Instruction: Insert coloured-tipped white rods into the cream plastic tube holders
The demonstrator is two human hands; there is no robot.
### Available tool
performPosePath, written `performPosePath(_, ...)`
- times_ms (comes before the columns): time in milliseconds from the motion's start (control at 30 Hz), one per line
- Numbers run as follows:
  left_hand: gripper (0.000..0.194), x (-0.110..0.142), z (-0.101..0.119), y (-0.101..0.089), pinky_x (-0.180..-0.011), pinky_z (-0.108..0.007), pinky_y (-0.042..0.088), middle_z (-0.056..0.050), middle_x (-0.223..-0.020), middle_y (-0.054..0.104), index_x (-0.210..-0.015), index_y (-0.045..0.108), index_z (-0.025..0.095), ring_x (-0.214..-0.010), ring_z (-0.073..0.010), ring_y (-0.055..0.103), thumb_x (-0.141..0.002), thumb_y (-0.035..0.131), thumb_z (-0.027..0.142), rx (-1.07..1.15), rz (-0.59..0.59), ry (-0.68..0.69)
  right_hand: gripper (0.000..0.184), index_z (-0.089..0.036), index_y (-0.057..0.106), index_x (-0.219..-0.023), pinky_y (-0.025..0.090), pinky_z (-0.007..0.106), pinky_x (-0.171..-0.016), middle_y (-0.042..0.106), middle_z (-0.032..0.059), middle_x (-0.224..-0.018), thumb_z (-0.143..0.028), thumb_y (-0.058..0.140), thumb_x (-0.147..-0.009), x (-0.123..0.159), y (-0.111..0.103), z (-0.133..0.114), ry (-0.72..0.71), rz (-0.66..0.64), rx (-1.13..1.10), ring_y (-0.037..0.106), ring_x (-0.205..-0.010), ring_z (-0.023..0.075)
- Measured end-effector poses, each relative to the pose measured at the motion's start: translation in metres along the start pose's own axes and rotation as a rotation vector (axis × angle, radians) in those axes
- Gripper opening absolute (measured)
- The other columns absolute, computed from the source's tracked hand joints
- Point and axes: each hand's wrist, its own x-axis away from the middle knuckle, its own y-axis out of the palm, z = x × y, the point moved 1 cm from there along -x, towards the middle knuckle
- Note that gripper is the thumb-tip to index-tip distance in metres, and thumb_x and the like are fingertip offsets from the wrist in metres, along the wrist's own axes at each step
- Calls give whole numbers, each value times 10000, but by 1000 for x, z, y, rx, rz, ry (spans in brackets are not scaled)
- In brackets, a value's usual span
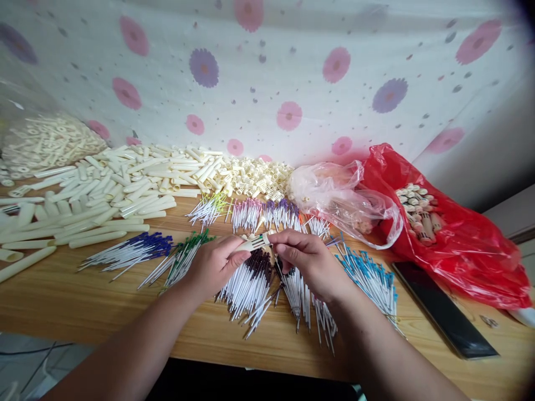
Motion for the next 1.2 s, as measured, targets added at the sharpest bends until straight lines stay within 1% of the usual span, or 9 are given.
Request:
performPosePath(100, 349, 1, -1, 1, -587, -258, 376, -34, -731, 611, -866, 625, 156, -652, -159, 550, -938, 400, 413, -83, 21, 6, 236, -209, 710, -926, 388, 229, -454, 505, -44, -618, -333, 676, -728, 1, 2, 1, 186, 12, -214, 434, -472, 65)
performPosePath(167, 351, 1, -1, 2, -598, -264, 384, -39, -752, 624, -888, 631, 162, -668, -164, 561, -940, 397, 418, -115, 34, 5, 259, -195, 702, -923, 383, 226, -444, 507, -47, -614, -340, 682, -709, 1, 2, 1, 223, 21, -253, 429, -463, 63)
performPosePath(400, 344, 1, 1, 1, -605, -262, 394, -36, -760, 625, -888, 635, 168, -683, -160, 565, -941, 401, 415, -108, 39, 5, 179, -176, 652, -873, 362, 211, -470, 533, -37, -640, -316, 631, -765, -4, 1, 0, 76, 77, 66, 439, -504, 64)
performPosePath(633, 282, 0, 0, 0, -584, -250, 370, -23, -733, 588, -873, 627, 173, -653, -153, 528, -925, 448, 385, -50, 11, 22, 171, -174, 644, -854, 383, 202, -454, 492, -51, -596, -322, 611, -775, -2, 0, -2, 90, 23, 26, 431, -482, 61)
performPosePath(900, 267, -3, 2, -1, -612, -253, 397, -22, -726, 578, -876, 624, 162, -678, -167, 538, -909, 465, 373, 103, -7, -13, 173, -185, 676, -907, 405, 213, -471, 556, -25, -654, -297, 591, -806, 0, 1, 0, -11, 0, 72, 470, -505, 67)
performPosePath(1000, 269, -2, 1, -4, -620, -251, 416, -8, -713, 571, -948, 616, 164, -663, -156, 532, -917, 452, 375, 244, 12, -88, 182, -199, 679, -917, 460, 236, -525, 603, -6, -735, -306, 627, -780, -4, -25, -8, -116, 202, 60, 507, -561, 80)
performPosePath(1100, 290, -1, -4, -5, -661, -254, 444, -9, -755, 595, -1045, 584, 176, -699, -148, 552, -923, 456, 405, 427, 61, -158, 195, -192, 676, -918, 462, 251, -537, 630, 10, -772, -330, 617, -795, -6, -70, -12, -182, 446, 245, 520, -561, 88)
performPosePath(1133, 295, -1, -5, -5, -687, -259, 455, -17, -783, 611, -1045, 580, 178, -731, -151, 567, -921, 463, 418, 488, 69, -171, 192, -180, 681, -901, 462, 259, -552, 639, 21, -774, -326, 603, -804, -6, -85, -12, -181, 458, 396, 535, -583, 101)
performPosePath(1200, 300, -2, -6, -6, -754, -278, 468, -37, -844, 641, -1008, 585, 181, -807, -163, 590, -915, 474, 443, 593, 70, -179, 148, -168, 698, -863, 471, 283, -652, 663, 45, -807, -227, 577, -801, -6, -107, -7, -122, 342, 857, 587, -694, 138)
